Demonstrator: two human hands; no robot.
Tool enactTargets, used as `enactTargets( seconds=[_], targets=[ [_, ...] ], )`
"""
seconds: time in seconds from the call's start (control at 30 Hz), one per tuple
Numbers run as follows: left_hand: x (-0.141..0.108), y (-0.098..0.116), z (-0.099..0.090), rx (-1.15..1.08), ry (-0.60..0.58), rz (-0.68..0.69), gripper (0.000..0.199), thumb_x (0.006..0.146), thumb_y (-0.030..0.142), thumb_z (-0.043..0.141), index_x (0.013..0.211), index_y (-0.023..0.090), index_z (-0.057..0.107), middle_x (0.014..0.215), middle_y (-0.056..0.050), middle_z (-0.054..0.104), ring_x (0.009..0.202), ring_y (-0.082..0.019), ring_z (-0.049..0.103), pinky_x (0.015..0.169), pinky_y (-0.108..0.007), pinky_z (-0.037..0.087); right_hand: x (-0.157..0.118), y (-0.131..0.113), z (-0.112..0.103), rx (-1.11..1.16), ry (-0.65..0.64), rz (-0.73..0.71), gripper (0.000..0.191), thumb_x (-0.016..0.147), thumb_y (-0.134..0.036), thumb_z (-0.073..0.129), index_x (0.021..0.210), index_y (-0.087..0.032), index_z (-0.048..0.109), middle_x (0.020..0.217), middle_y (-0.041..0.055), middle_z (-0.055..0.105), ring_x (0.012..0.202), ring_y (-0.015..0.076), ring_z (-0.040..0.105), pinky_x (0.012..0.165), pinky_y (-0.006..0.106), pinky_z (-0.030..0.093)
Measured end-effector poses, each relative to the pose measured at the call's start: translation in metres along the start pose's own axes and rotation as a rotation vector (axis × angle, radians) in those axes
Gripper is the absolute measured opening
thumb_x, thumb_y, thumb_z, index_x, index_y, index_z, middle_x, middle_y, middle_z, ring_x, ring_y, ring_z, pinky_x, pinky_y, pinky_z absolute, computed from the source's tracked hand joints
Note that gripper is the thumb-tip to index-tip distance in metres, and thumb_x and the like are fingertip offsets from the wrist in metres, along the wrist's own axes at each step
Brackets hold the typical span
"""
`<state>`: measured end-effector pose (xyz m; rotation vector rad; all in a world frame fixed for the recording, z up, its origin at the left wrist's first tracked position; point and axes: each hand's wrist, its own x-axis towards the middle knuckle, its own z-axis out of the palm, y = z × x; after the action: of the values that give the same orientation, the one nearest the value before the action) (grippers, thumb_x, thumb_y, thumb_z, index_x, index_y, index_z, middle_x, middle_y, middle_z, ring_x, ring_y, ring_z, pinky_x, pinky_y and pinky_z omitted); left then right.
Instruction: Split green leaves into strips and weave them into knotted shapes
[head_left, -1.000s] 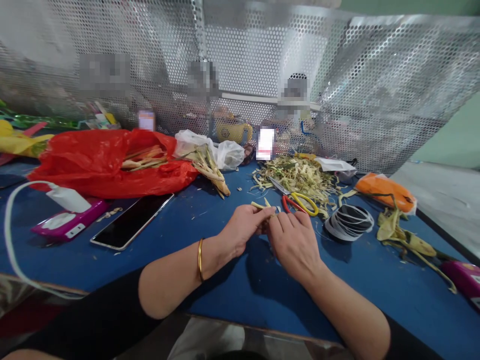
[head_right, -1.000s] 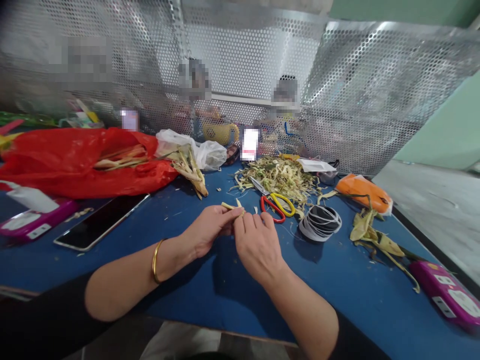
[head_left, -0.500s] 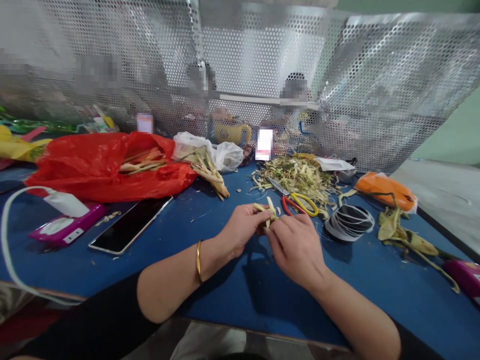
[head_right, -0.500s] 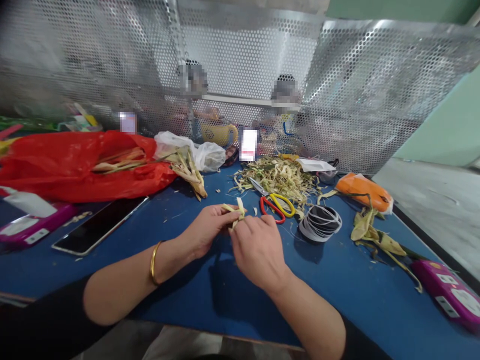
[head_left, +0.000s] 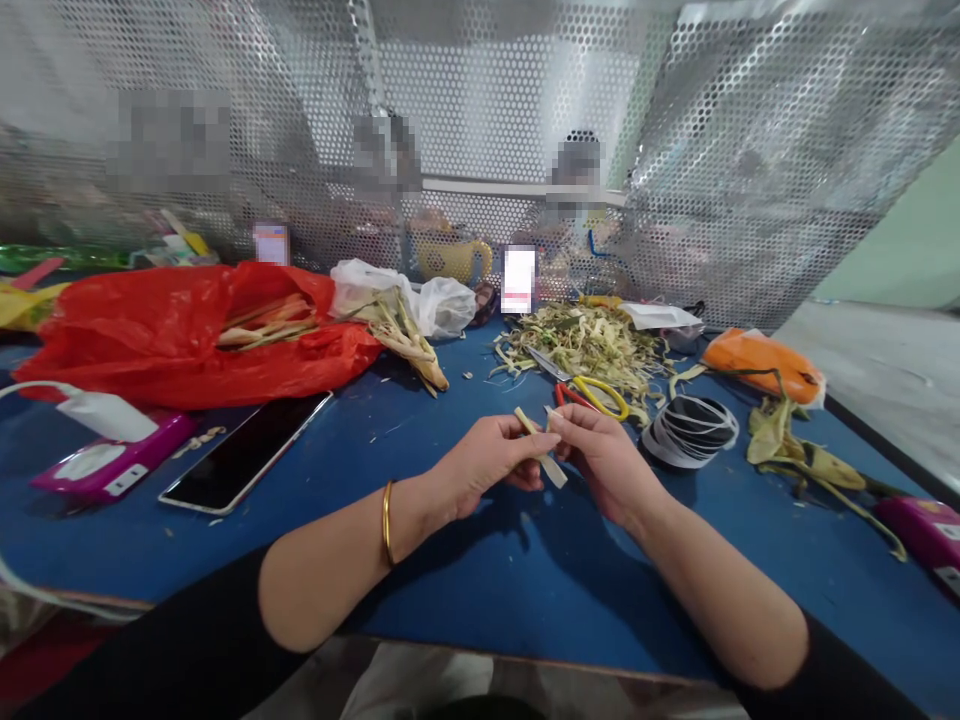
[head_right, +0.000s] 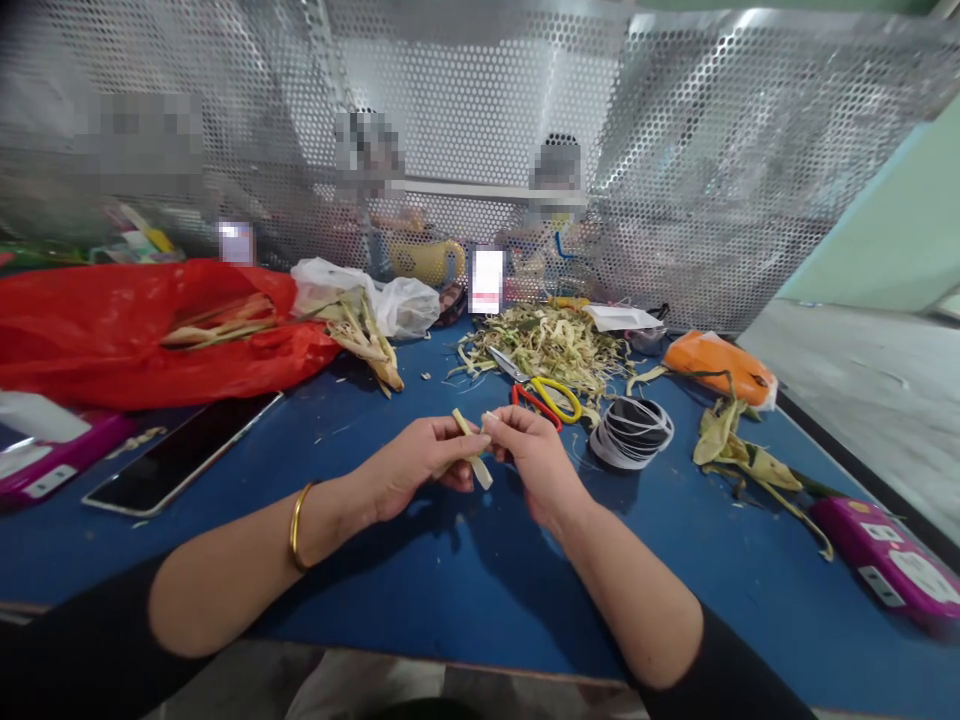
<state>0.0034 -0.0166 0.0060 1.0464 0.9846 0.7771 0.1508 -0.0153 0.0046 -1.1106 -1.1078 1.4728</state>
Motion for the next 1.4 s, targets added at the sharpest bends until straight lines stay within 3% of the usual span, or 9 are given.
enactTargets(
  seconds=[0.23,0.4,0.5,0.6,0.7,0.8,0.97,1.17,1.4],
  targets=[
    [0.000,-0.001,0.002,0.087,0.009,0.057,0.012,0.072,0.027,0.067,0.074,0.015,0.065,0.051,0.003,0.053,0.047,-0.009,0.050,0.053,-0.021,0.046,0.002,0.004,0.004,0.058,0.165,-0.094,0.027,0.060,-0.035,0.075,0.056,-0.018,0.055,0.051,-0.0055,0.047,0.051,0.0087,0.038,0.054,0.024,0.030],
    [-0.001,0.000,0.001,0.087,-0.001,0.065,0.013,0.071,0.027,0.068,0.071,0.014,0.064,0.049,0.003,0.053,0.046,-0.009,0.050,0.053,-0.023,0.047,0.004,0.005,0.004,0.075,0.247,-0.149,0.026,0.060,-0.033,0.075,0.056,-0.017,0.056,0.050,-0.0060,0.046,0.050,0.0078,0.038,0.052,0.024,0.031],
    [-0.002,0.003,0.000,0.050,0.005,0.035,0.018,0.071,0.031,0.070,0.074,0.014,0.064,0.052,0.002,0.054,0.047,-0.009,0.051,0.055,-0.024,0.048,0.005,0.002,-0.001,0.022,0.200,-0.133,0.030,0.061,-0.039,0.075,0.058,-0.017,0.057,0.052,-0.0053,0.049,0.050,0.0073,0.040,0.052,0.023,0.033],
    [-0.003,0.007,-0.003,-0.018,0.044,0.016,0.028,0.069,0.039,0.073,0.075,0.014,0.063,0.056,0.002,0.056,0.048,-0.009,0.053,0.056,-0.024,0.048,0.005,-0.006,-0.009,-0.091,0.201,-0.094,0.039,0.068,-0.054,0.069,0.072,-0.016,0.061,0.066,-0.0010,0.059,0.052,0.0089,0.049,0.051,0.023,0.037],
    [-0.002,0.011,-0.006,-0.057,0.083,0.029,0.039,0.073,0.053,0.066,0.072,0.015,0.060,0.058,0.001,0.058,0.049,-0.010,0.054,0.056,-0.025,0.047,0.002,-0.012,-0.013,-0.336,0.121,-0.145,0.044,0.078,-0.061,0.056,0.077,-0.017,0.060,0.068,0.0008,0.061,0.053,0.0111,0.053,0.050,0.024,0.037],
    [-0.001,0.011,-0.007,-0.024,0.095,0.032,0.043,0.071,0.057,0.066,0.068,0.015,0.057,0.056,0.001,0.056,0.048,-0.010,0.052,0.052,-0.024,0.046,-0.002,-0.011,-0.012,-0.718,-0.052,-0.246,0.036,0.086,-0.050,0.052,0.066,-0.019,0.053,0.055,-0.0029,0.053,0.052,0.0113,0.049,0.051,0.023,0.034],
    [0.002,0.005,-0.007,0.051,0.106,0.042,0.039,0.061,0.046,0.078,0.074,0.014,0.060,0.055,0.004,0.053,0.046,-0.008,0.046,0.045,-0.021,0.039,-0.009,-0.002,-0.006,-1.109,-0.118,-0.424,0.027,0.091,-0.030,0.045,0.067,-0.019,0.053,0.060,-0.0016,0.056,0.054,0.0118,0.047,0.051,0.023,0.028],
    [0.001,0.005,-0.007,0.054,0.053,0.055,0.038,0.061,0.041,0.078,0.081,0.013,0.062,0.056,0.005,0.051,0.046,-0.007,0.043,0.043,-0.019,0.036,-0.015,0.001,-0.001,-1.075,-0.145,-0.412,0.028,0.093,-0.025,0.038,0.077,-0.019,0.059,0.072,0.0036,0.066,0.064,0.0152,0.057,0.057,0.024,0.034],
    [0.003,0.006,-0.005,0.065,0.114,0.070,0.028,0.070,0.040,0.071,0.069,0.015,0.060,0.049,0.006,0.048,0.041,-0.006,0.040,0.040,-0.019,0.033,-0.018,0.003,0.002,-0.970,-0.145,-0.411,0.030,0.096,-0.031,0.036,0.072,-0.020,0.051,0.067,0.0004,0.058,0.060,0.0133,0.049,0.057,0.024,0.034]
  ],
)
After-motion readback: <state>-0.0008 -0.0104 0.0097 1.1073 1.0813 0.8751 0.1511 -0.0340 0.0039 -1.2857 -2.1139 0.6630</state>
